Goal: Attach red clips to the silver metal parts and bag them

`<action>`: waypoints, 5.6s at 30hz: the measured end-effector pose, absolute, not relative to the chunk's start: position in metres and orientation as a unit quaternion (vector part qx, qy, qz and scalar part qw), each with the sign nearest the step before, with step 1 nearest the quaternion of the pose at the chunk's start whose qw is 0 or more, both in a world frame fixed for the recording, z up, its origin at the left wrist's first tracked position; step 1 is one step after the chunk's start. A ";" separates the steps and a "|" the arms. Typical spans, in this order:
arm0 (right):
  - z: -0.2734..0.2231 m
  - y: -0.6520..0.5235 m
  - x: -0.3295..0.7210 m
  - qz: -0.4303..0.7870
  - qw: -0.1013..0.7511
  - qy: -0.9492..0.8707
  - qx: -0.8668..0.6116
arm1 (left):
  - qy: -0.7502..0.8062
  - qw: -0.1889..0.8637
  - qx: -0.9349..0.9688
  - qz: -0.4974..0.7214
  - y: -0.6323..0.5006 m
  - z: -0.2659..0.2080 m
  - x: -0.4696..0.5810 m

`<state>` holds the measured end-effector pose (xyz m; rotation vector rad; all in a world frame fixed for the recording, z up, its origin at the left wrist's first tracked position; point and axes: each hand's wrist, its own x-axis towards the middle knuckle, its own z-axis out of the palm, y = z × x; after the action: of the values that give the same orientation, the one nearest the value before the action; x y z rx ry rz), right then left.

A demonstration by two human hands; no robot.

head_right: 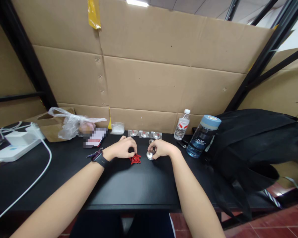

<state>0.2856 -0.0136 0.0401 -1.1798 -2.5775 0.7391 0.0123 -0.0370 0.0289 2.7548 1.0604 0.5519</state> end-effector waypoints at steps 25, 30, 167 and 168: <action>0.003 0.020 0.300 0.142 0.219 -0.861 -0.437 | 0.398 0.133 0.899 0.127 -0.012 0.025 -0.019; 0.008 0.017 0.291 0.146 0.289 -0.834 -0.447 | 0.411 0.093 0.884 0.203 -0.017 0.025 -0.013; 0.007 -0.004 0.237 0.081 0.319 -0.870 -0.366 | 0.559 0.112 0.705 0.421 -0.029 0.003 0.050; 0.006 -0.004 0.235 0.085 0.328 -0.868 -0.362 | 0.560 0.127 0.697 0.429 -0.027 0.003 0.049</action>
<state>0.2348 -0.0044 0.0064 -0.9488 -2.2732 0.2226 0.0487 -0.0269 0.0034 2.0291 1.6294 1.2490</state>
